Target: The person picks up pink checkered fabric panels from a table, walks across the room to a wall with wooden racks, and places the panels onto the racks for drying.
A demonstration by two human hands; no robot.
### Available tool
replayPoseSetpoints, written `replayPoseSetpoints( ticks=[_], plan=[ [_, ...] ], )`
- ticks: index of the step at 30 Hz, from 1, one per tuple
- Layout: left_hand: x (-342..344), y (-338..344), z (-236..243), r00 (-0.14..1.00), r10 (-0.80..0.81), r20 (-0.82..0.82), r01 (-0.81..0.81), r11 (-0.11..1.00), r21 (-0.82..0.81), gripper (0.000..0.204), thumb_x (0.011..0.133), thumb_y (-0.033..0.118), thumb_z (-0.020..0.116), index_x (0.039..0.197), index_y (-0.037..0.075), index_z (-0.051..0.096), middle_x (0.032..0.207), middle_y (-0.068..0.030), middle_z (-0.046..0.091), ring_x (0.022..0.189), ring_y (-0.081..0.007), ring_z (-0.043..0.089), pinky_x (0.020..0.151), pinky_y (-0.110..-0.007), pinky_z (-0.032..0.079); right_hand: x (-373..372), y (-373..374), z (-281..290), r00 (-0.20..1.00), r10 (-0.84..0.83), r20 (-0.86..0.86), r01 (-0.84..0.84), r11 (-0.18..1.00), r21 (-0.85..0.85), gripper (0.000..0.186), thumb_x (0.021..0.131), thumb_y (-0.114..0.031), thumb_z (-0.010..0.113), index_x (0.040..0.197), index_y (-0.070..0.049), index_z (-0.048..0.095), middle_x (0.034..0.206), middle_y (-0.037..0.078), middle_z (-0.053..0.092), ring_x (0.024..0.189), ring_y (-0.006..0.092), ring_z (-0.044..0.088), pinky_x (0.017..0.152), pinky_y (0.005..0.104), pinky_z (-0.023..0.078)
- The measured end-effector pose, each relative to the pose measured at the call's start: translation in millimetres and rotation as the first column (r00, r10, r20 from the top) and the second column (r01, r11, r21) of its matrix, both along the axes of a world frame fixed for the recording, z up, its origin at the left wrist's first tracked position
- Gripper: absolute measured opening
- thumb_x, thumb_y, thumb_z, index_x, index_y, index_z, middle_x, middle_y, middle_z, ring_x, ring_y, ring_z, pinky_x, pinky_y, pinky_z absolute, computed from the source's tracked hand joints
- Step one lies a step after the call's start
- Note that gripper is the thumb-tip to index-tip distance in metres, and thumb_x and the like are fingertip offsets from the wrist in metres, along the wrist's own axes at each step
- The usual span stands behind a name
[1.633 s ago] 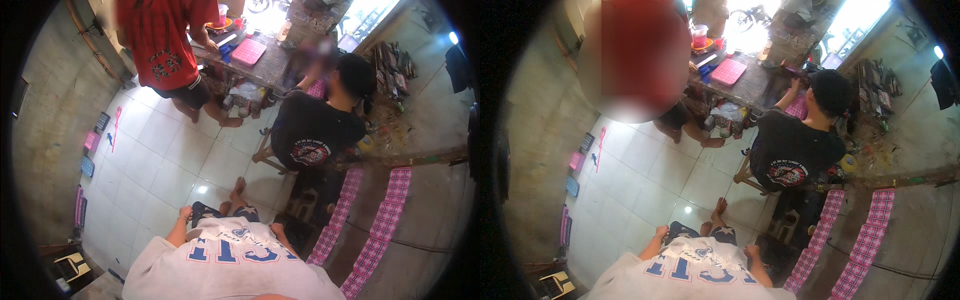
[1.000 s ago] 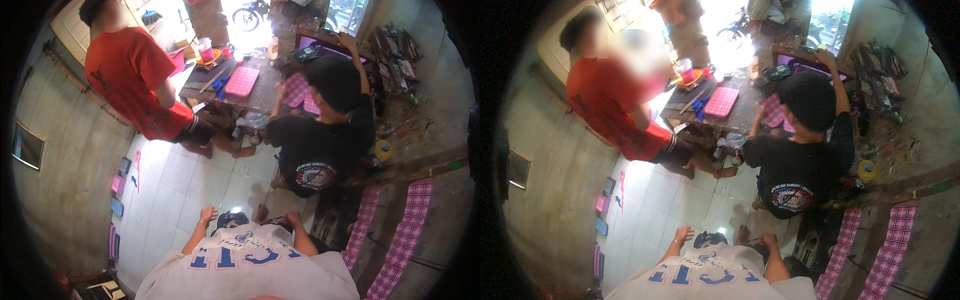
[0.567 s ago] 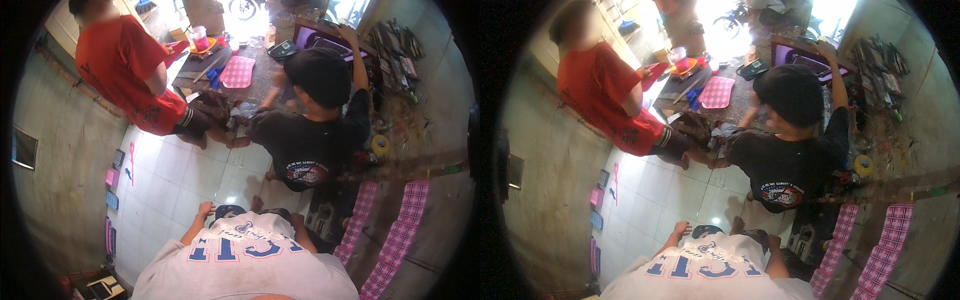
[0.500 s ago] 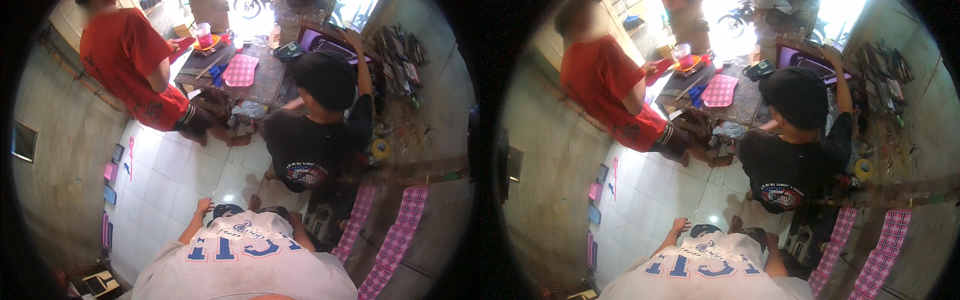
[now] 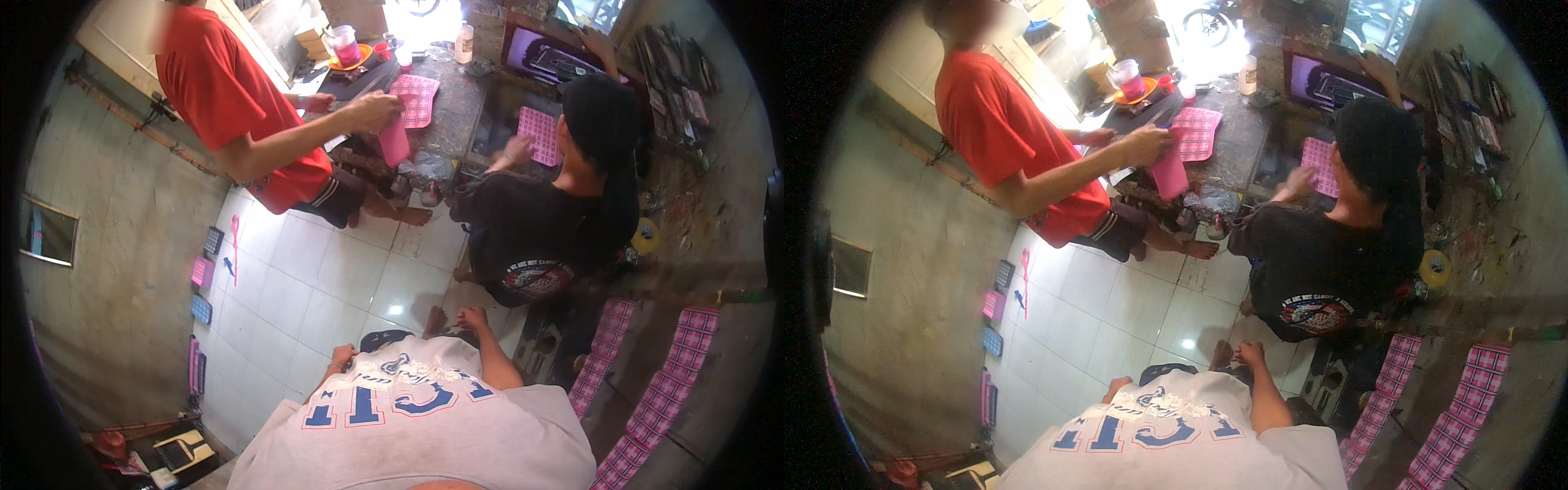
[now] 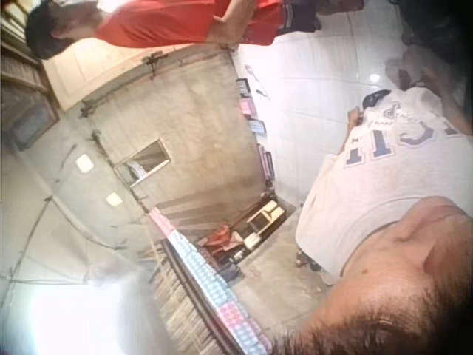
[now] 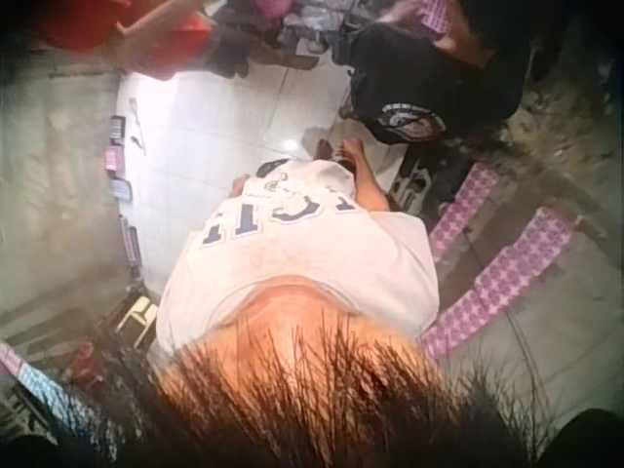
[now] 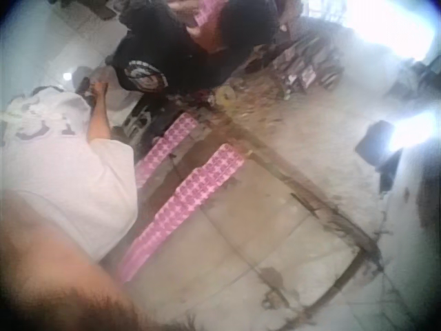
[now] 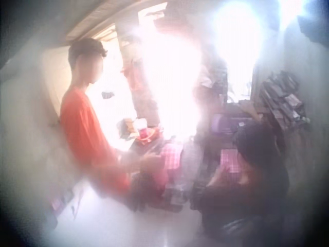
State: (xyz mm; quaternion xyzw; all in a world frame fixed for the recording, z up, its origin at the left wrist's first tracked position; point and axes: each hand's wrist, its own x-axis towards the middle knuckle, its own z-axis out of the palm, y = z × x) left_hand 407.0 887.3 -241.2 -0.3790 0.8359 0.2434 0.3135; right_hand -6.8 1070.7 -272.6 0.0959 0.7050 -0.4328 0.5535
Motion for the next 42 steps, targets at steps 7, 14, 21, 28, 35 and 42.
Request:
replayPoseSetpoints(
  ticks=[7, 14, 21, 28, 35, 42],
  plan=[
    [-38, -30, 40, 0.051, 0.997, 0.06, -0.837, 0.01, 0.548, 0.031, 0.085, 0.021, 0.047, 0.11, 0.002, 0.052, 0.097, -0.0118, 0.062, 0.073, -0.0222, 0.062, 0.06, -0.033, 0.05, -4, 16, -3, 0.98, 0.152, -0.128, -0.133, 0.98, 0.149, 0.014, 0.08, -0.01, 0.055, 0.08, 0.002, 0.063, 0.071, 0.01, 0.065, 0.06, 0.0181, 0.064, 0.046, 0.0333, 0.051],
    [-65, -44, 30, 0.236, 0.971, -0.027, -0.75, 0.199, 0.631, 0.034, 0.086, 0.022, 0.046, 0.115, 0.003, 0.05, 0.101, -0.0127, 0.062, 0.077, -0.0224, 0.063, 0.061, -0.032, 0.049, -15, 39, -2, 0.992, -0.048, -0.117, 0.063, 0.99, 0.129, 0.016, 0.078, -0.009, 0.052, 0.086, 0.002, 0.061, 0.073, 0.013, 0.063, 0.057, 0.0221, 0.062, 0.047, 0.0332, 0.052],
    [-40, -47, -18, 0.447, 0.893, -0.054, -0.686, 0.381, 0.62, 0.032, 0.07, 0.036, 0.069, 0.096, 0.017, 0.068, 0.104, -0.0048, 0.062, 0.089, -0.0232, 0.061, 0.071, -0.033, 0.051, -15, 42, -38, 0.947, 0.135, -0.29, -0.084, 0.98, 0.183, 0.014, 0.076, -0.007, 0.053, 0.08, 0.002, 0.063, 0.071, 0.012, 0.064, 0.057, 0.0221, 0.062, 0.049, 0.0341, 0.051],
    [-30, -42, -7, 0.446, 0.889, -0.109, -0.716, 0.427, 0.552, 0.034, 0.079, 0.025, 0.056, 0.106, 0.006, 0.056, 0.098, -0.0103, 0.063, 0.076, -0.0228, 0.063, 0.061, -0.031, 0.05, 0, 49, -57, 0.992, -0.082, -0.092, 0.09, 0.992, 0.092, 0.016, 0.076, -0.008, 0.052, 0.074, 0.0, 0.065, 0.07, 0.011, 0.064, 0.056, 0.0208, 0.062, 0.053, 0.0335, 0.051],
    [-34, -36, 5, 0.514, 0.852, -0.1, -0.695, 0.482, 0.534, 0.031, 0.085, 0.021, 0.047, 0.111, 0.004, 0.051, 0.097, -0.013, 0.063, 0.073, -0.0224, 0.063, 0.058, -0.032, 0.049, -5, 42, -39, 0.949, 0.188, -0.251, -0.173, 0.982, 0.081, 0.019, 0.081, -0.007, 0.046, 0.083, -0.003, 0.065, 0.071, 0.008, 0.065, 0.058, 0.0213, 0.063, 0.05, 0.0344, 0.051],
    [-36, -33, 8, 0.43, 0.902, -0.024, -0.712, 0.355, 0.606, 0.029, 0.088, 0.02, 0.043, 0.111, 0.006, 0.052, 0.098, -0.0122, 0.063, 0.073, -0.0222, 0.064, 0.058, -0.032, 0.049, -2, 35, -37, 0.998, -0.05, -0.047, 0.054, 0.995, 0.089, 0.017, 0.082, -0.012, 0.049, 0.088, -0.003, 0.062, 0.079, 0.01, 0.065, 0.063, 0.0204, 0.063, 0.051, 0.0332, 0.052]
  ],
)
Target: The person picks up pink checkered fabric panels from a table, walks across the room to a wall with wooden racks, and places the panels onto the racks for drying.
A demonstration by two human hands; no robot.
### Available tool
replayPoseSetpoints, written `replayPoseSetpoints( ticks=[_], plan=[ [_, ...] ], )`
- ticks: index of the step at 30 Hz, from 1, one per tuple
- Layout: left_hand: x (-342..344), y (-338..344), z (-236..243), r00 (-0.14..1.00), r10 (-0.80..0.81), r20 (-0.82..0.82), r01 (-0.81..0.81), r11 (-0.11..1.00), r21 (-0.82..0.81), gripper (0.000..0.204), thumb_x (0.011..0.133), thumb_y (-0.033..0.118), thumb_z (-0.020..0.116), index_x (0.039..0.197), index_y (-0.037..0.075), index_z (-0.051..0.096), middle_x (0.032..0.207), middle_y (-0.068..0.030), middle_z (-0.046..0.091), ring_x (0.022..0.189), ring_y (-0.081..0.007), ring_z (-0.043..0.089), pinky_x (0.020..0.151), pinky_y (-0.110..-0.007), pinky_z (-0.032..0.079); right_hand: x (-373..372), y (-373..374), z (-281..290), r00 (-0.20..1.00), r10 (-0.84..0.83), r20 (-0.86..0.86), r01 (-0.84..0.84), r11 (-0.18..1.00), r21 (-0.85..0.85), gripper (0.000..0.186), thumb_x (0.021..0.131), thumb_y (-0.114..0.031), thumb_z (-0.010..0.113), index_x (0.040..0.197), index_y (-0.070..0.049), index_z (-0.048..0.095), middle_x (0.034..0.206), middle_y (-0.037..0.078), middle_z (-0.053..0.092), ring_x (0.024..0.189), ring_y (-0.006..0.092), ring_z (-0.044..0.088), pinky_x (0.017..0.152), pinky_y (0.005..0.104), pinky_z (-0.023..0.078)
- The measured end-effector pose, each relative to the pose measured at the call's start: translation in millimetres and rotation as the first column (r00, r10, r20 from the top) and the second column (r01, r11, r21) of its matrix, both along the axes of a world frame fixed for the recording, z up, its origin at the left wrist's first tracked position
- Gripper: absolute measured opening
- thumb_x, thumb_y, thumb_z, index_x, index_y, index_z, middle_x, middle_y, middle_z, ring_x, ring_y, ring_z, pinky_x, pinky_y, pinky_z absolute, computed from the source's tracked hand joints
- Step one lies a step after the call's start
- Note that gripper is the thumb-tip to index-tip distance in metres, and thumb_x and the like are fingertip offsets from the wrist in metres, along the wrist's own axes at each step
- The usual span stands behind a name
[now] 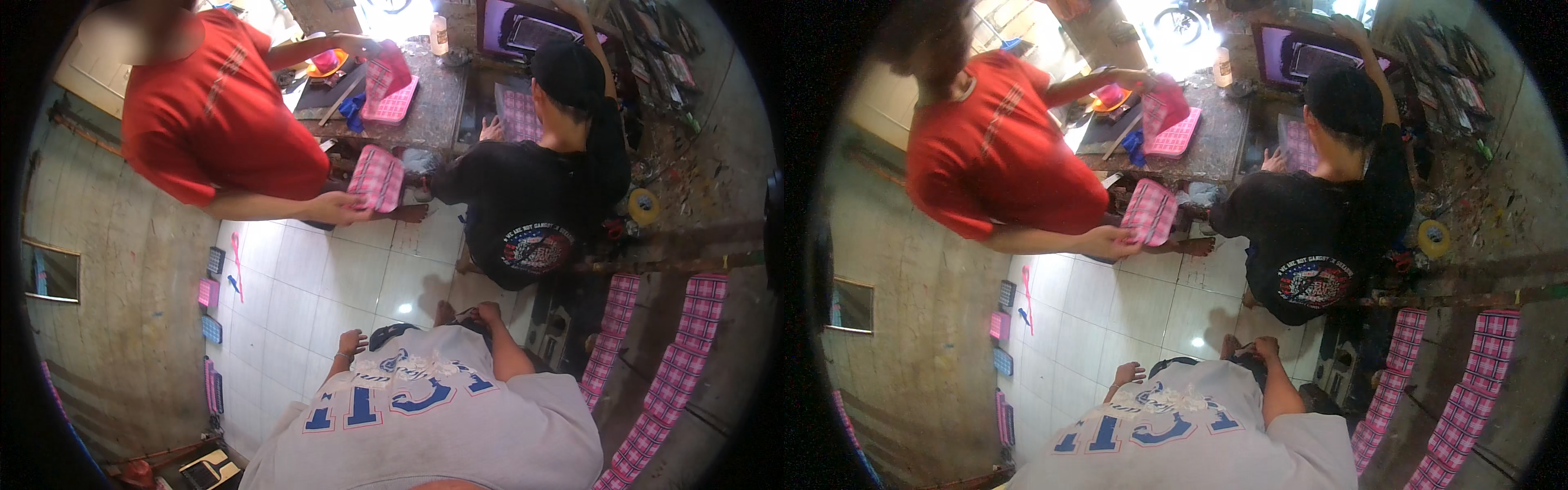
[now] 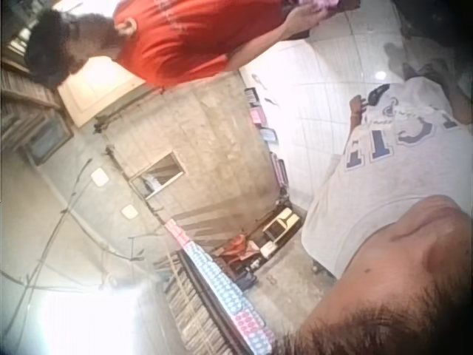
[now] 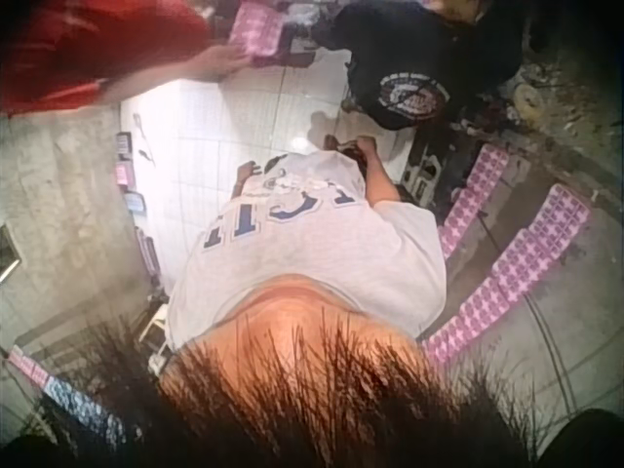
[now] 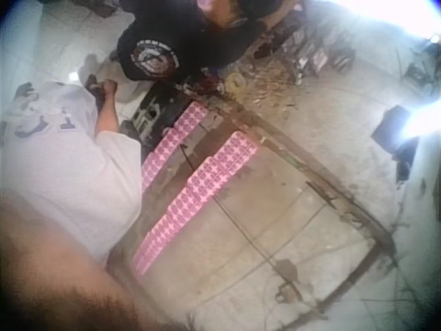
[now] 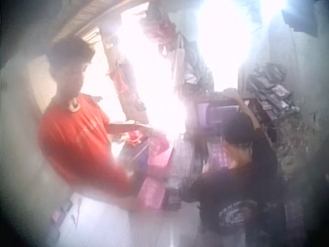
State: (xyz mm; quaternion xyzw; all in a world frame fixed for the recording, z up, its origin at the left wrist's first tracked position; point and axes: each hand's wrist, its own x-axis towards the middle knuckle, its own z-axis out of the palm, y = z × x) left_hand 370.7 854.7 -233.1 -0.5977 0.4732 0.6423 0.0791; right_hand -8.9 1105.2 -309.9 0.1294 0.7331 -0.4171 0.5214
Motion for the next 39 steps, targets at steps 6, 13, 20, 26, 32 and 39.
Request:
replayPoseSetpoints(
  ticks=[6, 13, 20, 26, 32, 39],
  plan=[
    [-3, -6, -3, 0.986, 0.163, -0.019, -0.158, 0.974, 0.161, 0.03, 0.088, 0.02, 0.042, 0.112, 0.005, 0.052, 0.098, -0.0114, 0.063, 0.074, -0.0217, 0.064, 0.059, -0.032, 0.049, 0, 4, 8, 0.999, 0.025, 0.034, -0.025, 0.999, 0.028, 0.017, 0.081, -0.014, 0.053, 0.089, -0.001, 0.062, 0.077, 0.01, 0.064, 0.062, 0.0188, 0.063, 0.051, 0.0308, 0.052],
    [-18, -8, 4, 0.962, 0.263, 0.073, -0.271, 0.952, 0.14, 0.03, 0.087, 0.021, 0.044, 0.111, 0.005, 0.052, 0.098, -0.0112, 0.062, 0.072, -0.0202, 0.062, 0.058, -0.031, 0.047, -4, -3, 16, 0.966, 0.215, 0.145, -0.214, 0.976, -0.022, 0.018, 0.08, -0.02, 0.058, 0.09, -0.007, 0.064, 0.077, 0.006, 0.064, 0.06, 0.016, 0.06, 0.053, 0.031, 0.049],
    [-16, -6, -2, 0.924, 0.382, 0.01, -0.381, 0.921, 0.076, 0.027, 0.085, 0.02, 0.047, 0.106, 0.005, 0.054, 0.093, -0.0106, 0.062, 0.071, -0.0219, 0.062, 0.057, -0.031, 0.048, -2, -48, -11, 0.433, 0.868, -0.244, -0.9, 0.4, -0.174, 0.034, 0.078, -0.028, 0.058, 0.102, -0.004, 0.063, 0.096, 0.01, 0.064, 0.083, 0.0224, 0.061, 0.074, 0.0328, 0.048],
    [-12, -9, -31, 0.835, -0.403, 0.374, 0.527, 0.779, -0.34, 0.02, 0.08, 0.023, 0.051, 0.083, 0.008, 0.064, 0.081, -0.0146, 0.063, 0.074, -0.0298, 0.062, 0.062, -0.041, 0.047, -10, -122, 31, 0.185, 0.94, -0.286, -0.956, 0.105, -0.274, 0.039, 0.079, -0.026, 0.055, 0.111, -0.004, 0.059, 0.114, 0.015, 0.058, 0.104, 0.0263, 0.055, 0.089, 0.036, 0.043],
    [14, -34, -90, 0.779, -0.46, 0.426, 0.627, 0.567, -0.534, 0.022, 0.081, 0.023, 0.049, 0.08, 0.008, 0.064, 0.076, -0.0164, 0.063, 0.074, -0.0308, 0.062, 0.064, -0.042, 0.048, 4, -176, 46, 0.014, 0.959, -0.282, -0.97, -0.054, -0.235, 0.043, 0.081, -0.028, 0.054, 0.113, -0.001, 0.057, 0.114, 0.015, 0.058, 0.104, 0.026, 0.055, 0.088, 0.0347, 0.043],
    [-6, -142, -91, 0.796, -0.48, 0.37, 0.604, 0.672, -0.429, 0.018, 0.079, 0.021, 0.053, 0.084, 0.008, 0.063, 0.08, -0.0177, 0.063, 0.074, -0.0325, 0.061, 0.062, -0.042, 0.047, -18, -260, 5, 0.083, 0.993, -0.079, -0.962, 0.06, -0.265, 0.043, 0.084, -0.028, 0.052, 0.118, -0.002, 0.053, 0.114, 0.014, 0.058, 0.101, 0.0254, 0.055, 0.086, 0.0336, 0.044]
  ],
)
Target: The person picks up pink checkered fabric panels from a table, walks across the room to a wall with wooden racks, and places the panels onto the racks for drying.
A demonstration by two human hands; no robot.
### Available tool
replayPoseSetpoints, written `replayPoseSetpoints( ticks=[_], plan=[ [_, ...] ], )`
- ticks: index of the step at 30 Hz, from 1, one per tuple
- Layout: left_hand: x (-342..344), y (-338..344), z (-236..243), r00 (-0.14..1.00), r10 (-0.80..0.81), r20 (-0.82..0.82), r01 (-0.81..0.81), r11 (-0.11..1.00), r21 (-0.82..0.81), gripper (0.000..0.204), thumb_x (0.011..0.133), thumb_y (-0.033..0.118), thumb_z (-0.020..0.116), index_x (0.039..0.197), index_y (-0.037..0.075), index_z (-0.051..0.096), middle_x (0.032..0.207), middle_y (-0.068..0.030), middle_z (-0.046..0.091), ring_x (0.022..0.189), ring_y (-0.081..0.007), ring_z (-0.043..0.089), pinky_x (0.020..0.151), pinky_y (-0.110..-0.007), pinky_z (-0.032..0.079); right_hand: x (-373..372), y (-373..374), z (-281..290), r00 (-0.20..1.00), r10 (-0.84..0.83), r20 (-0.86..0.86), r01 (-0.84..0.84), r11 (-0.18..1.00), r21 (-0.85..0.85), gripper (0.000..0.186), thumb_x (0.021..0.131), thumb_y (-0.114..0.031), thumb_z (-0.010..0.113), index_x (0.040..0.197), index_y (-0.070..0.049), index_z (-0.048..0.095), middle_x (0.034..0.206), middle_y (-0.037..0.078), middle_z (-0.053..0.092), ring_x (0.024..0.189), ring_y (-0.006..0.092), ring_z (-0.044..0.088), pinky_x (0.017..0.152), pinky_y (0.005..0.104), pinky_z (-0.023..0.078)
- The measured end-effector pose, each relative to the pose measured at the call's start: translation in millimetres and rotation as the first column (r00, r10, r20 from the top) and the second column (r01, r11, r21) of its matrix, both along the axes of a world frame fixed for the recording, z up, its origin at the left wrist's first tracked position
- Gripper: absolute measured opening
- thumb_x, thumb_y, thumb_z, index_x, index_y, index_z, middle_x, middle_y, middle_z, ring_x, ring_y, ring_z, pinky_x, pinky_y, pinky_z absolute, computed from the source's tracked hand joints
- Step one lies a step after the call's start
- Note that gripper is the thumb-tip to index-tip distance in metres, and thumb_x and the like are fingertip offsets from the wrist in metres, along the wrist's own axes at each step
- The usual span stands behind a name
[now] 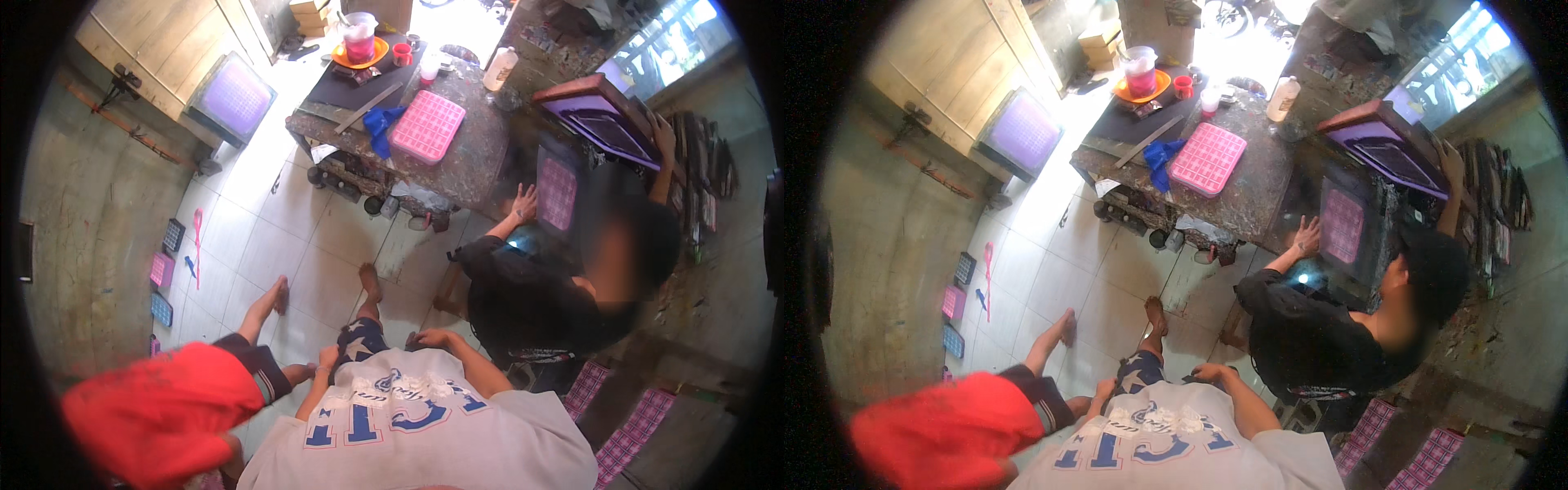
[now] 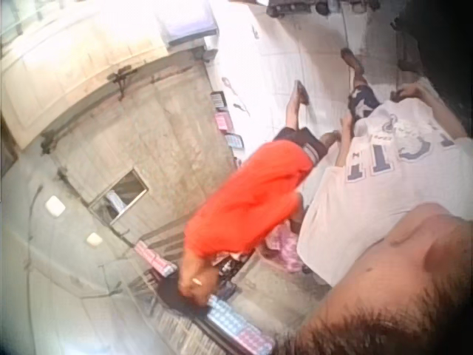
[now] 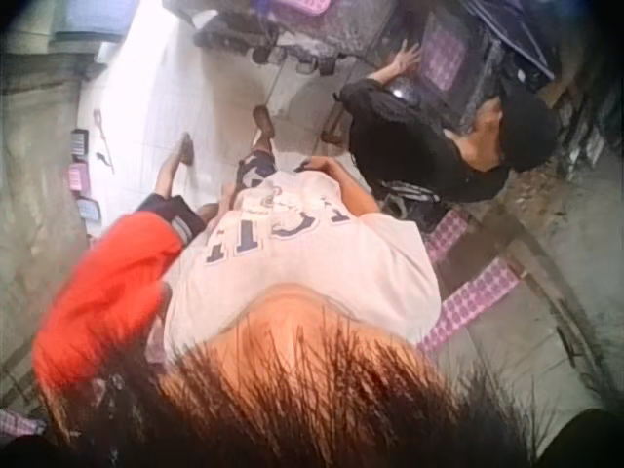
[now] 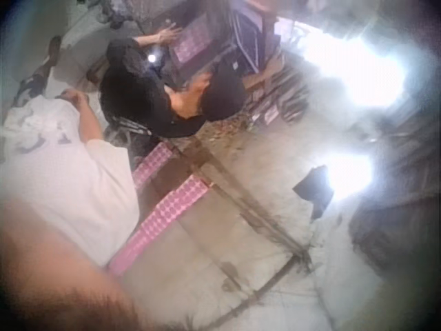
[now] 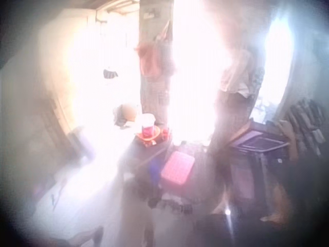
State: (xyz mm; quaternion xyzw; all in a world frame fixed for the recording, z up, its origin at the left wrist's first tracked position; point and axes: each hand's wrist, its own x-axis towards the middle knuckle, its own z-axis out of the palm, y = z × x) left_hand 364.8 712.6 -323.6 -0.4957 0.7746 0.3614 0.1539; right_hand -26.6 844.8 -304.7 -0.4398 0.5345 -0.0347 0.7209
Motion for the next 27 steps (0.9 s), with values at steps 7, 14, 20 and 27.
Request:
replayPoseSetpoints(
  ticks=[7, 14, 20, 27],
  plan=[
    [-48, -161, 64, 0.323, 0.946, -0.02, -0.73, 0.263, 0.631, 0.026, 0.087, 0.025, 0.047, 0.099, 0.003, 0.055, 0.086, -0.0065, 0.062, 0.065, -0.016, 0.059, 0.051, -0.026, 0.048, -13, -135, 13, 0.981, 0.12, -0.152, -0.137, 0.985, -0.101, 0.045, 0.08, -0.028, 0.055, 0.118, -0.005, 0.054, 0.11, 0.016, 0.059, 0.099, 0.028, 0.056, 0.083, 0.0365, 0.046],
    [-89, -261, 97, 0.447, 0.891, 0.081, -0.731, 0.312, 0.607, 0.036, 0.086, 0.025, 0.044, 0.113, 0.001, 0.049, 0.102, -0.0125, 0.059, 0.081, -0.0223, 0.06, 0.07, -0.036, 0.048, -47, -261, 142, 0.991, -0.075, -0.113, 0.099, 0.971, 0.217, 0.05, 0.081, -0.03, 0.056, 0.126, -0.012, 0.046, 0.116, 0.013, 0.054, 0.087, 0.0233, 0.061, 0.073, 0.0378, 0.05],
    [-122, -309, 95, 0.478, 0.864, 0.158, -0.754, 0.311, 0.579, 0.037, 0.087, 0.025, 0.044, 0.114, 0.001, 0.048, 0.099, -0.012, 0.06, 0.077, -0.0229, 0.06, 0.064, -0.036, 0.05, -87, -312, 132, 0.988, -0.115, -0.101, 0.124, 0.988, 0.091, 0.044, 0.076, -0.03, 0.057, 0.116, -0.011, 0.057, 0.107, 0.01, 0.061, 0.084, 0.0235, 0.06, 0.074, 0.0375, 0.049],
    [-182, -409, 133, 0.615, 0.772, 0.16, -0.697, 0.438, 0.567, 0.039, 0.089, 0.025, 0.043, 0.118, -0.001, 0.046, 0.104, -0.0131, 0.059, 0.085, -0.0251, 0.061, 0.071, -0.037, 0.051, -153, -396, 144, 0.962, -0.27, -0.042, 0.271, 0.922, 0.277, 0.047, 0.075, -0.033, 0.06, 0.117, -0.012, 0.056, 0.113, 0.01, 0.058, 0.091, 0.0267, 0.061, 0.076, 0.0432, 0.049]
  ],
)
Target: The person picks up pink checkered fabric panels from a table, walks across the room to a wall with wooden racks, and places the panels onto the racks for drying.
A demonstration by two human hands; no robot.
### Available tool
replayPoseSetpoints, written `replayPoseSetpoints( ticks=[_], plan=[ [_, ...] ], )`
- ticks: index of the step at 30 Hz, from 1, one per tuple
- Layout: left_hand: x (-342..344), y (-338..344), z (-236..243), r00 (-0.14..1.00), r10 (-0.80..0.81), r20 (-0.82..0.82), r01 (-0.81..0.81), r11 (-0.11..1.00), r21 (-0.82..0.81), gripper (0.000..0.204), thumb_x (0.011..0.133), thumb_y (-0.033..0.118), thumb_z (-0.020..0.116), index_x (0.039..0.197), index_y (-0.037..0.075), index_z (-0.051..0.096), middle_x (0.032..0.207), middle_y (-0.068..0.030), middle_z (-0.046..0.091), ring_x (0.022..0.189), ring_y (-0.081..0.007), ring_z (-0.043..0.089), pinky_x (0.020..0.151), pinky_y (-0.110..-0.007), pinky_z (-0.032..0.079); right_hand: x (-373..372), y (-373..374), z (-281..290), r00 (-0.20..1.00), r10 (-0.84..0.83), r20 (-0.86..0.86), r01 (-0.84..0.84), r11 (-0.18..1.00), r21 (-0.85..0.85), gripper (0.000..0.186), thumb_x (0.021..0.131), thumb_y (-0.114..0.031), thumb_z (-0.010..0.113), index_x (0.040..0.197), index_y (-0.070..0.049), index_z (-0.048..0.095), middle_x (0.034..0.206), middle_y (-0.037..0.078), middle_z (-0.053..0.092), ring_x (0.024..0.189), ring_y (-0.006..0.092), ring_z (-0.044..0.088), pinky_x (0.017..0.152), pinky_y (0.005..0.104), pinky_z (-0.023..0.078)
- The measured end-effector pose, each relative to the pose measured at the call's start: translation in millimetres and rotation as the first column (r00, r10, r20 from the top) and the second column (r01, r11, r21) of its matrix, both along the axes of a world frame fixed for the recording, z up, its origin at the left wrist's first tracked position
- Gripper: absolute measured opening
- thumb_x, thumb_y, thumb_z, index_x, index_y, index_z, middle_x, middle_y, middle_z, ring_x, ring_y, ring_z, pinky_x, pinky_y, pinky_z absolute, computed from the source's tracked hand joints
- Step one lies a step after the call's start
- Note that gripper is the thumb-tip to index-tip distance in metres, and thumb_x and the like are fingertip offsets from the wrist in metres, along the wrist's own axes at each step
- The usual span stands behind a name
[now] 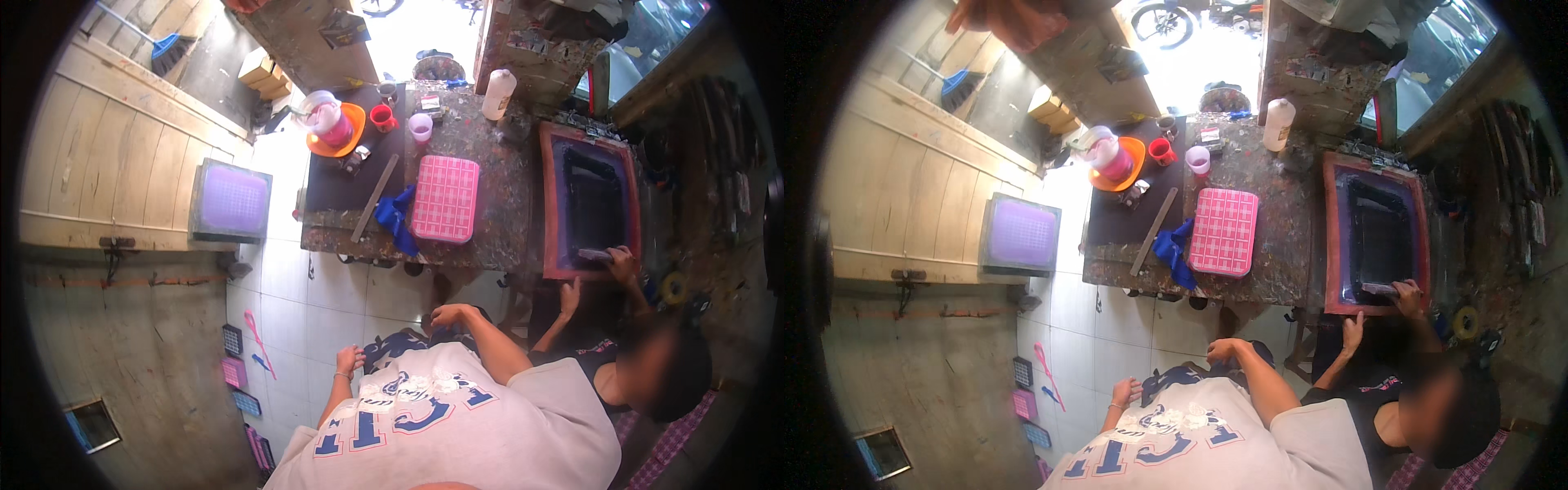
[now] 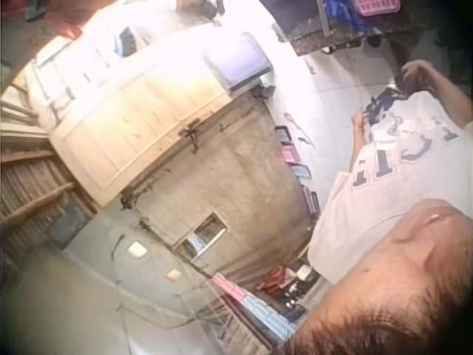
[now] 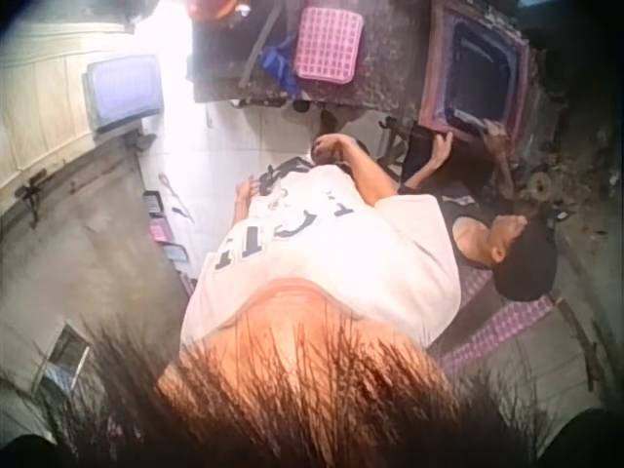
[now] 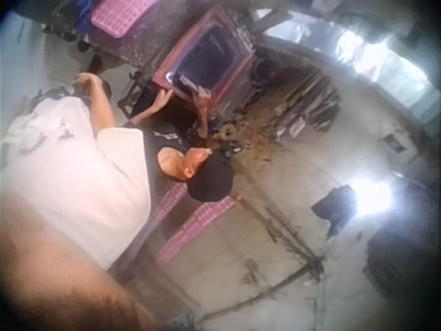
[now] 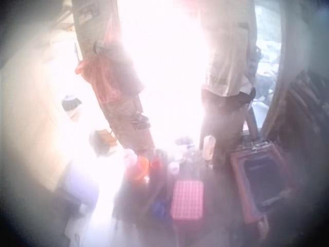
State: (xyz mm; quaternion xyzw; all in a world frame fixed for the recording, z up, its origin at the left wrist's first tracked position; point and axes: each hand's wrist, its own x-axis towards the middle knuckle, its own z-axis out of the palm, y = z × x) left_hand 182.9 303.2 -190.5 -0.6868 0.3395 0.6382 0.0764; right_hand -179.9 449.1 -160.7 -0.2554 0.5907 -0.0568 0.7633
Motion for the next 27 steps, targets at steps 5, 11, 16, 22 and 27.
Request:
replayPoseSetpoints(
  ticks=[5, 11, 16, 22, 27],
  plan=[
    [-53, -72, 23, 0.995, 0.05, -0.084, -0.062, 0.987, -0.148, 0.037, 0.089, 0.025, 0.043, 0.115, 0.0, 0.048, 0.103, -0.012, 0.059, 0.084, -0.022, 0.061, 0.067, -0.032, 0.05, -18, -28, 7, 1.0, 0.027, -0.016, -0.027, 0.999, 0.027, 0.051, 0.078, -0.033, 0.057, 0.124, -0.013, 0.05, 0.122, 0.013, 0.052, 0.1, 0.0295, 0.057, 0.078, 0.0459, 0.05],
    [-96, -128, 10, 0.987, -0.113, -0.117, 0.102, 0.99, -0.094, 0.037, 0.09, 0.024, 0.042, 0.116, -0.001, 0.048, 0.103, -0.0114, 0.06, 0.083, -0.0213, 0.061, 0.067, -0.033, 0.051, -24, -44, -15, 0.985, -0.173, -0.001, 0.173, 0.981, 0.09, 0.052, 0.081, -0.032, 0.055, 0.128, -0.012, 0.045, 0.127, 0.013, 0.047, 0.105, 0.0294, 0.053, 0.08, 0.0512, 0.049],
    [-80, -196, -25, 0.959, -0.275, -0.06, 0.277, 0.96, 0.029, 0.033, 0.088, 0.024, 0.045, 0.112, 0.002, 0.05, 0.1, -0.0102, 0.061, 0.081, -0.0202, 0.061, 0.064, -0.033, 0.052, 16, -65, -24, 0.932, -0.351, -0.091, 0.354, 0.935, 0.017, 0.051, 0.078, -0.035, 0.057, 0.123, -0.011, 0.051, 0.115, 0.013, 0.056, 0.094, 0.0255, 0.058, 0.078, 0.0435, 0.049],
    [-51, -311, -48, 0.961, -0.276, -0.033, 0.276, 0.961, 0.011, 0.028, 0.085, 0.028, 0.048, 0.101, 0.005, 0.053, 0.09, -0.0082, 0.061, 0.072, -0.0205, 0.06, 0.058, -0.034, 0.05, 78, -111, -34, 0.848, -0.386, -0.362, 0.331, 0.921, -0.207, 0.044, 0.076, -0.033, 0.058, 0.109, -0.004, 0.061, 0.111, 0.016, 0.06, 0.102, 0.0292, 0.057, 0.086, 0.0377, 0.044],
    [-70, -380, -49, 0.838, -0.545, 0.019, 0.545, 0.838, 0.002, 0.027, 0.084, 0.027, 0.046, 0.098, 0.005, 0.053, 0.081, -0.007, 0.06, 0.063, -0.0204, 0.059, 0.052, -0.034, 0.048, 93, -116, -55, 0.769, -0.517, -0.374, 0.319, 0.819, -0.476, 0.038, 0.077, -0.033, 0.056, 0.098, -0.002, 0.065, 0.097, 0.018, 0.064, 0.088, 0.0315, 0.061, 0.077, 0.0384, 0.048]
  ],
)
